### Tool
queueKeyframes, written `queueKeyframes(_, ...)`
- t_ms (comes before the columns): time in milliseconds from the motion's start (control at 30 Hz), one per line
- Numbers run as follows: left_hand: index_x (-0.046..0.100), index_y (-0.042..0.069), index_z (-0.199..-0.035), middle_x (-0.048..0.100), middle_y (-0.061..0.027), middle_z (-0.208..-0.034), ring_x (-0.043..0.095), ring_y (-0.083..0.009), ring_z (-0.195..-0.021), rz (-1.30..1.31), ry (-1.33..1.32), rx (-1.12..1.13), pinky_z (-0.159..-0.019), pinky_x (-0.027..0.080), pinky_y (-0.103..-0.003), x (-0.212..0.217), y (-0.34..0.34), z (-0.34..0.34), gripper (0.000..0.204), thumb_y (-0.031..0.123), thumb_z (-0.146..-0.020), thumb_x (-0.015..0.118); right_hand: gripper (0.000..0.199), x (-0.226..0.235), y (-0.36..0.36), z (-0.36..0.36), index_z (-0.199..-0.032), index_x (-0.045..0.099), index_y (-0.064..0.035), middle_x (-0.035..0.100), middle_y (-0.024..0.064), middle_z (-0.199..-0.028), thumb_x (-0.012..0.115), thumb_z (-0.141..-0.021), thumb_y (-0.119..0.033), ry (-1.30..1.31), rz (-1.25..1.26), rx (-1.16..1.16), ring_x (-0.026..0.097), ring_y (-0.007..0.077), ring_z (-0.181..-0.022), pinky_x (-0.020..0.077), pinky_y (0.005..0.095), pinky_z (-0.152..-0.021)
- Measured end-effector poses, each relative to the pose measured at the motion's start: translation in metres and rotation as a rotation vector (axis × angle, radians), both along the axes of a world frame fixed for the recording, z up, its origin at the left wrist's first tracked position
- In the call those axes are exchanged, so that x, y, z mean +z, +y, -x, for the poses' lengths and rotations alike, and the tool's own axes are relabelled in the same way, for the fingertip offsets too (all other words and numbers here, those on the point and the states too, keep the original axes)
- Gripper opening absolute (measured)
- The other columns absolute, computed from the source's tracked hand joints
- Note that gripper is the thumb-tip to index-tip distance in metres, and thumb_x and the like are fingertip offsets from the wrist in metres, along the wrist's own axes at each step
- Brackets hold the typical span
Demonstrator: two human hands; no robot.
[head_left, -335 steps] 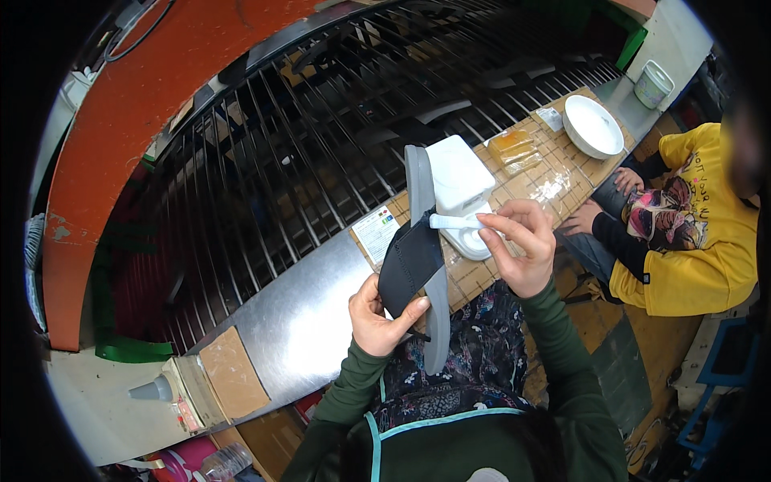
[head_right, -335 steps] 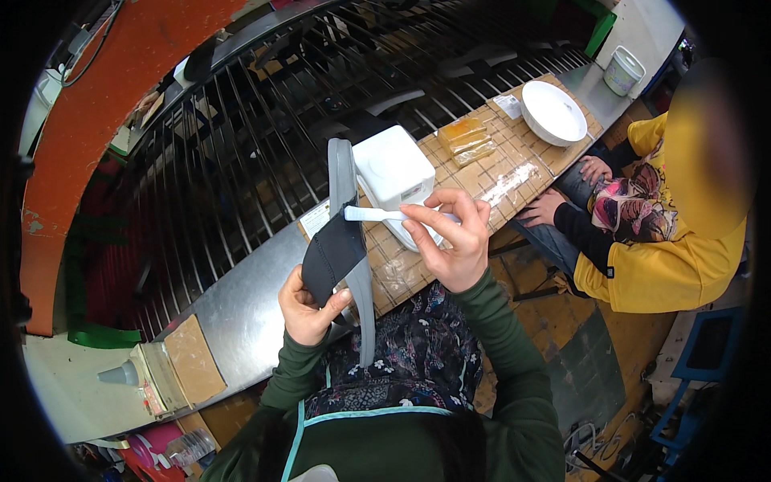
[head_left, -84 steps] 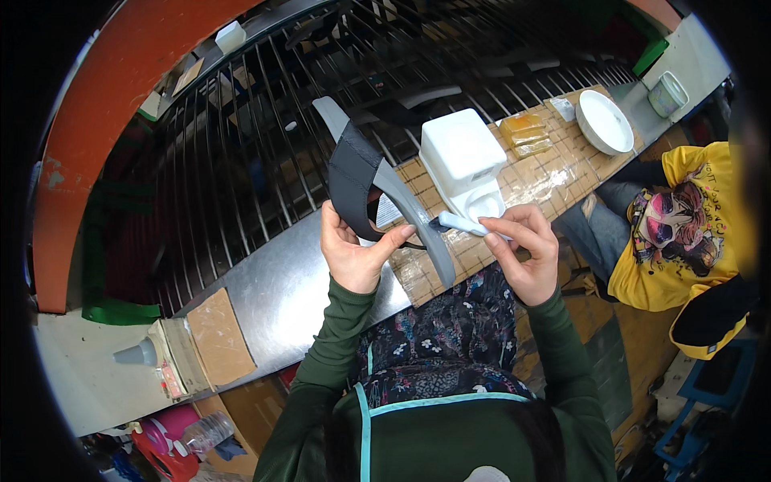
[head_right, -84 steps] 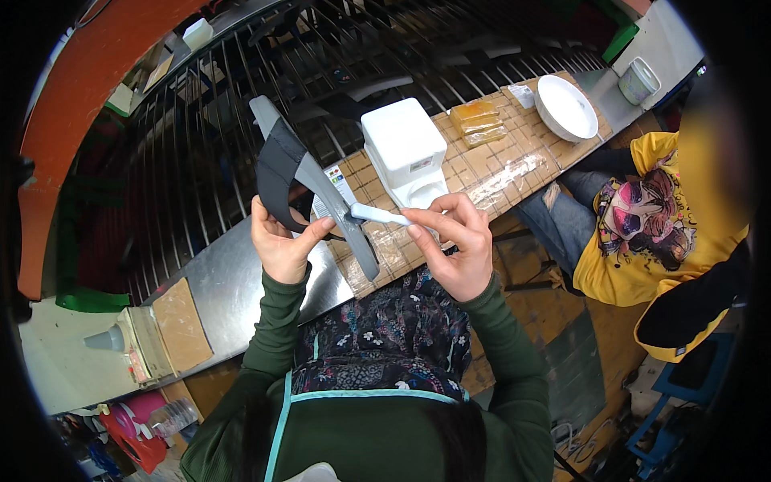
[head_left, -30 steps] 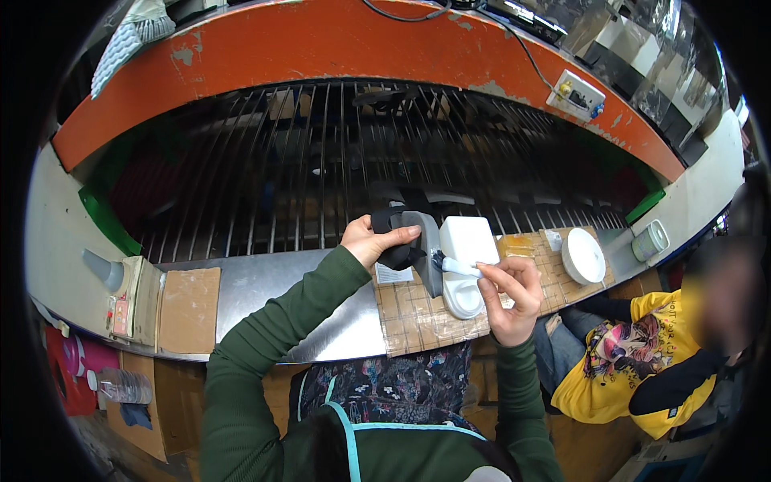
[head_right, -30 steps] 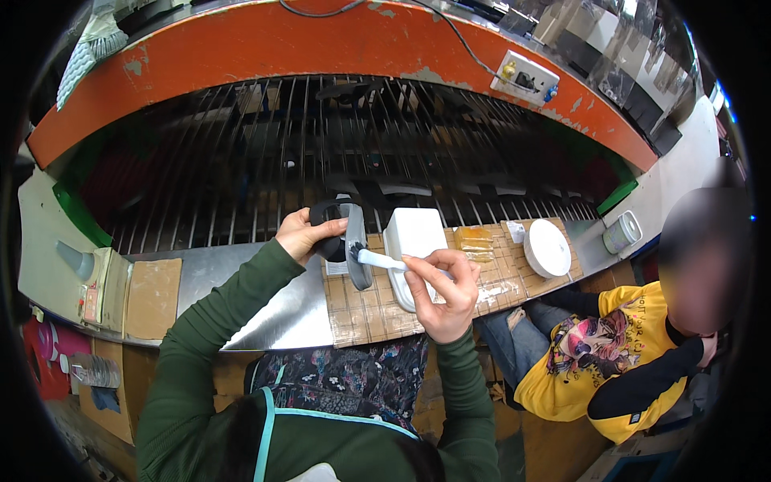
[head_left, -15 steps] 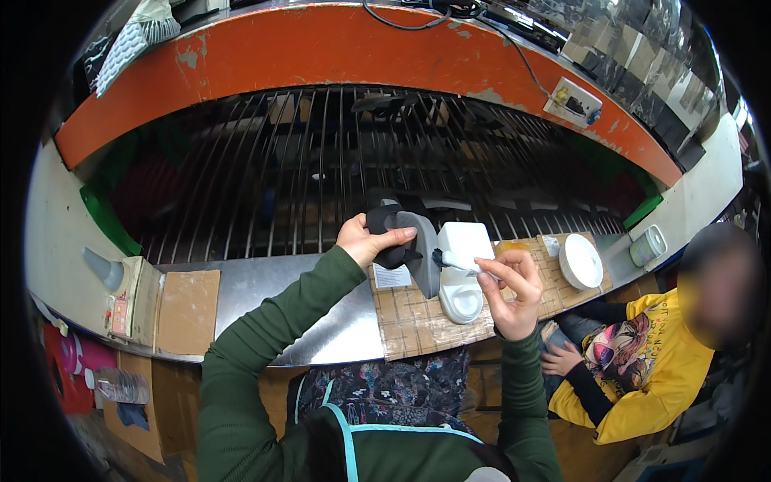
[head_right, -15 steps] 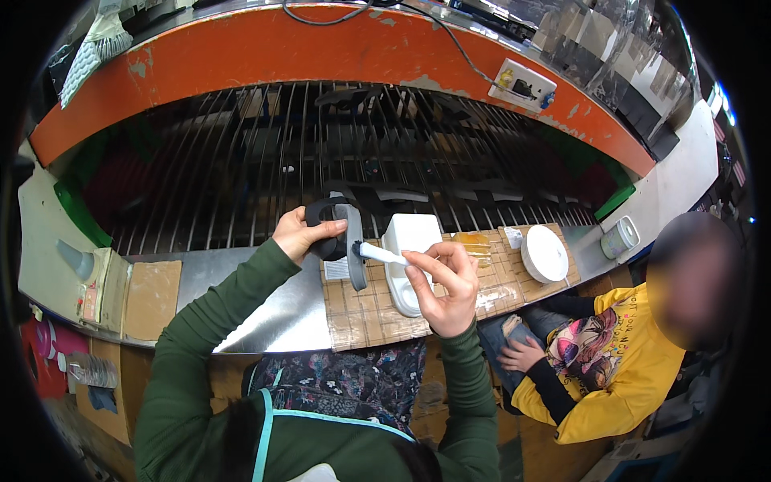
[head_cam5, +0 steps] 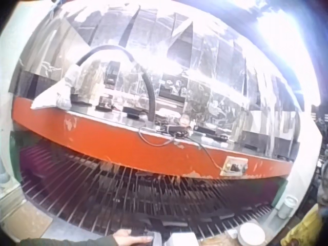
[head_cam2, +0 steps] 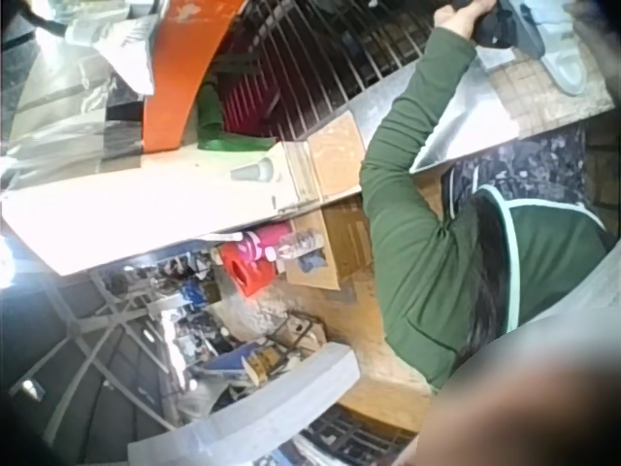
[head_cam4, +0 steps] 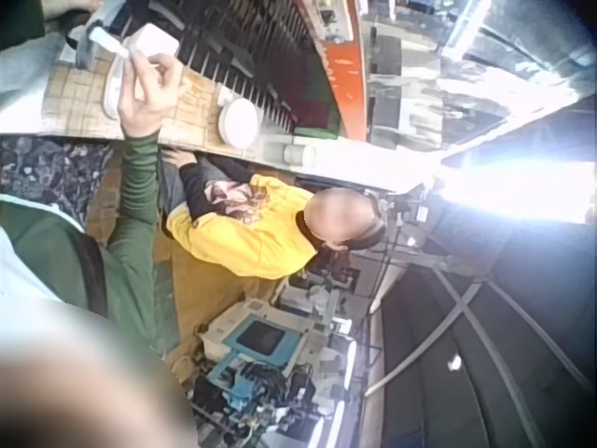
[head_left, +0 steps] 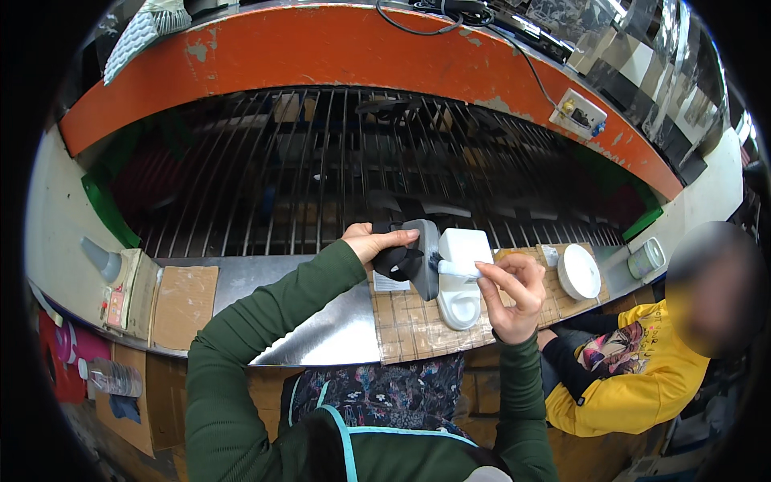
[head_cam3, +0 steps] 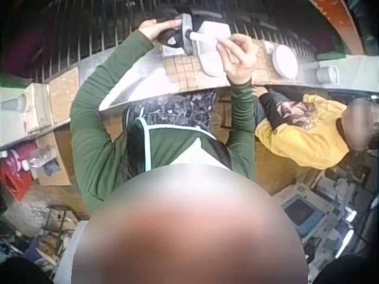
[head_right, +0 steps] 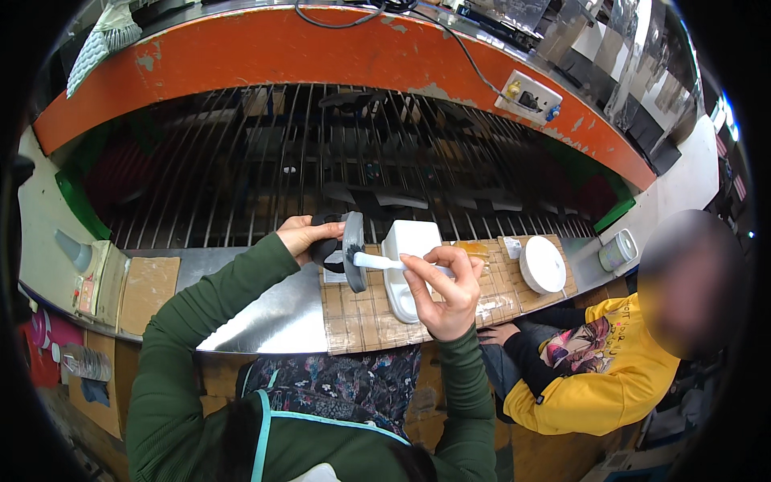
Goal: The person paints a pair of grey slippers with white paint using a small brush. They repeatedly dip the brush into a white paint container and apply paint to the slipper's surface, rotating the slipper to cover different areas.
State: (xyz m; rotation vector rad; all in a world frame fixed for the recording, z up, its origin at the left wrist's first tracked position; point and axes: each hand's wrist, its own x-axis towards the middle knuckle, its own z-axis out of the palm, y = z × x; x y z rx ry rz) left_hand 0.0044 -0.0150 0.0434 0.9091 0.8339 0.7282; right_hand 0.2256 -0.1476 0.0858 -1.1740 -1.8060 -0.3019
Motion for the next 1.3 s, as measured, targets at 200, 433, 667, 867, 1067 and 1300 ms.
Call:
queueKeyframes(200, 0.062, -0.008, -0.106, 0.069, -0.019, -0.097, 0.071, -0.0225, -0.084, 0.07, 0.039, -0.054, -0.075, 0.062, -0.04, 0.006, 0.0, 0.002, 0.035, 0.021, -0.089, 0.07, 0.031, 0.003, 0.002, 0.001, -0.098, 0.077, -0.0151, 0.059, 0.0024, -0.088, 0.079, -0.068, -0.006, -0.034, -0.025, 0.006, 0.052, 0.0156, -0.075, 0.0314, 0.0322, -0.075)
queueKeyframes(433, 0.059, -0.01, -0.115, 0.067, -0.0232, -0.106, 0.071, -0.0262, -0.091, 0.166, 0.031, -0.091, -0.079, 0.061, -0.045, 0.019, -0.005, 0.005, 0.042, 0.024, -0.092, 0.066, 0.032, 0.006, 0.008, 0.002, -0.098, 0.077, -0.0161, 0.059, 0.002, -0.088, 0.079, -0.068, -0.006, -0.056, -0.058, 0.041, 0.052, 0.016, -0.076, 0.0316, 0.032, -0.075)
queueKeyframes(667, 0.056, -0.002, -0.125, 0.066, -0.0187, -0.115, 0.068, -0.0271, -0.102, 0.205, -0.017, -0.197, -0.087, 0.057, -0.051, 0.015, 0.0, 0.008, 0.042, 0.029, -0.096, 0.059, 0.032, 0.012, 0.012, 0.002, -0.097, 0.077, -0.0169, 0.059, 0.0013, -0.087, 0.08, -0.067, -0.007, -0.098, -0.098, 0.076, 0.051, 0.0158, -0.076, 0.0319, 0.0319, -0.074)
queueKeyframes(867, 0.055, -0.002, -0.126, 0.063, -0.02, -0.12, 0.067, -0.027, -0.104, 0.23, -0.054, -0.198, -0.087, 0.056, -0.053, 0.012, -0.005, 0.011, 0.041, 0.028, -0.098, 0.055, 0.03, 0.015, 0.016, -0.003, -0.095, 0.077, -0.0179, 0.059, 0.0004, -0.087, 0.08, -0.067, -0.009, -0.147, -0.103, 0.123, 0.052, 0.0149, -0.074, 0.0312, 0.0315, -0.075)
queueKeyframes(1067, 0.049, 0.001, -0.133, 0.055, -0.0185, -0.132, 0.057, -0.0264, -0.119, -0.37, 0.108, -0.229, -0.098, 0.051, -0.046, -0.025, -0.021, 0.062, 0.046, 0.029, -0.098, 0.054, 0.024, -0.009, 0.009, 0.007, -0.097, 0.076, -0.0078, 0.057, 0.0036, -0.088, 0.075, -0.075, -0.001, 0.301, 0.202, 0.253, 0.053, 0.0125, -0.074, 0.0406, 0.0271, -0.066)
queueKeyframes(1300, 0.047, 0.002, -0.135, 0.055, -0.0178, -0.132, 0.057, -0.0266, -0.119, 0.044, -0.5, 0.132, -0.097, 0.051, -0.045, -0.108, -0.051, 0.077, 0.048, 0.032, -0.098, 0.053, 0.022, -0.045, -0.03, 0.057, -0.099, 0.075, -0.0058, 0.056, 0.0052, -0.091, 0.074, -0.077, -0.004, 0.51, 0.431, 0.263, 0.051, 0.0094, -0.065, 0.0409, 0.0246, -0.065)
